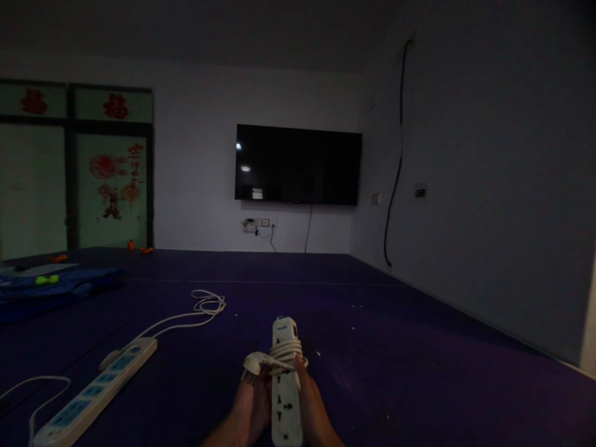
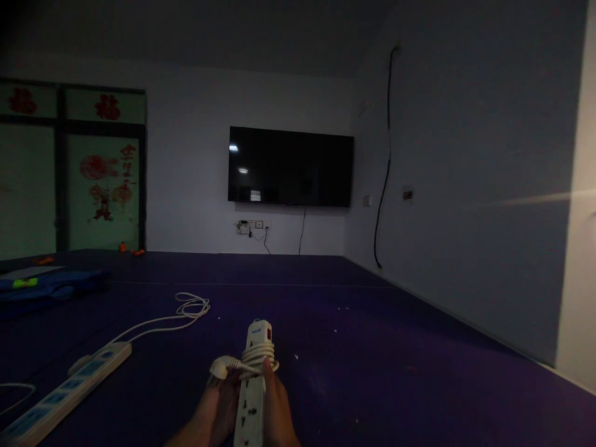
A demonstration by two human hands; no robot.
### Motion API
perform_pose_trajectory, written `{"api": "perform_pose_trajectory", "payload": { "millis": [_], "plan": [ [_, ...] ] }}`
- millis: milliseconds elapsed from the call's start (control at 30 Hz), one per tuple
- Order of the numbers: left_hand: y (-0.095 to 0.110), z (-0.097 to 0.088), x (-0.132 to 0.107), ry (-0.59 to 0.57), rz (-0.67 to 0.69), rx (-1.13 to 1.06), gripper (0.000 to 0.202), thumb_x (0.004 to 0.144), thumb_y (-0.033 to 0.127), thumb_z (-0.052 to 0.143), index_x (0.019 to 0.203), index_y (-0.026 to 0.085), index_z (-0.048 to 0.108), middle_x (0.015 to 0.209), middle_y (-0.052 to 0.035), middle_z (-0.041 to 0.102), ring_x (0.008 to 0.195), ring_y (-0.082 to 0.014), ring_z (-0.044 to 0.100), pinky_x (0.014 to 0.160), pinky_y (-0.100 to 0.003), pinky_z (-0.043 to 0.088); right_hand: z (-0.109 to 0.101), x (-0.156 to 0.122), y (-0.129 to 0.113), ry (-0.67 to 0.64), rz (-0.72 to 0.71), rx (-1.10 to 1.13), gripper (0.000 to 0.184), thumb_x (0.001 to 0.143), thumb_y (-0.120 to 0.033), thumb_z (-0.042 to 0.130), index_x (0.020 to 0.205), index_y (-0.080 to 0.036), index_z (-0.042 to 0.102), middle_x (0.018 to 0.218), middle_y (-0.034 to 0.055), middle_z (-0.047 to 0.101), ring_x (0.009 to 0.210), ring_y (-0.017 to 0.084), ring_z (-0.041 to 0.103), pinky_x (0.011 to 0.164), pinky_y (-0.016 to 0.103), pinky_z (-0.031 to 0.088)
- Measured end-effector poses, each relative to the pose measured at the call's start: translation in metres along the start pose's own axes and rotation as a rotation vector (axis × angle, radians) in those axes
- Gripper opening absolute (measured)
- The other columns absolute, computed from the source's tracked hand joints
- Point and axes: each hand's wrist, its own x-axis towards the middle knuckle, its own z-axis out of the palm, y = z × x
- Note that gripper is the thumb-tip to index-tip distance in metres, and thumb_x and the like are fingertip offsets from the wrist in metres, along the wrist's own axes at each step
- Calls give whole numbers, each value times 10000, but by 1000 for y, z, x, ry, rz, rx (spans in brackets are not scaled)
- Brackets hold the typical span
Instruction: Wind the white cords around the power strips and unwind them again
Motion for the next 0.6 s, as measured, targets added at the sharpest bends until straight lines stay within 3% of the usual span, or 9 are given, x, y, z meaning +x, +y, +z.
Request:
{"api": "perform_pose_trajectory", "payload": {
  "millis": [200,433,600],
  "plan": [
    [-4,-2,-4,-30,14,46,343,648,338,713,925,143,659,905,-117,708,943,-310,628,893,-424,402,-8,0,-5,71,-40,-214,728,705,-752,411,860,-93,677,708,96,678,673,215,618,666,295,470],
    [-6,-13,3,-12,50,77,432,508,410,809,807,135,661,868,-117,702,979,-324,604,906,-406,386,-12,3,-4,113,-51,-301,681,715,-722,429,769,-93,684,701,91,669,678,205,595,670,280,458],
    [-5,-13,1,10,53,86,517,541,456,772,928,136,649,933,-120,689,993,-327,592,902,-418,382,-16,7,0,158,-48,-392,683,705,-727,432,783,-100,693,731,87,673,755,225,603,711,286,457]
  ]
}}
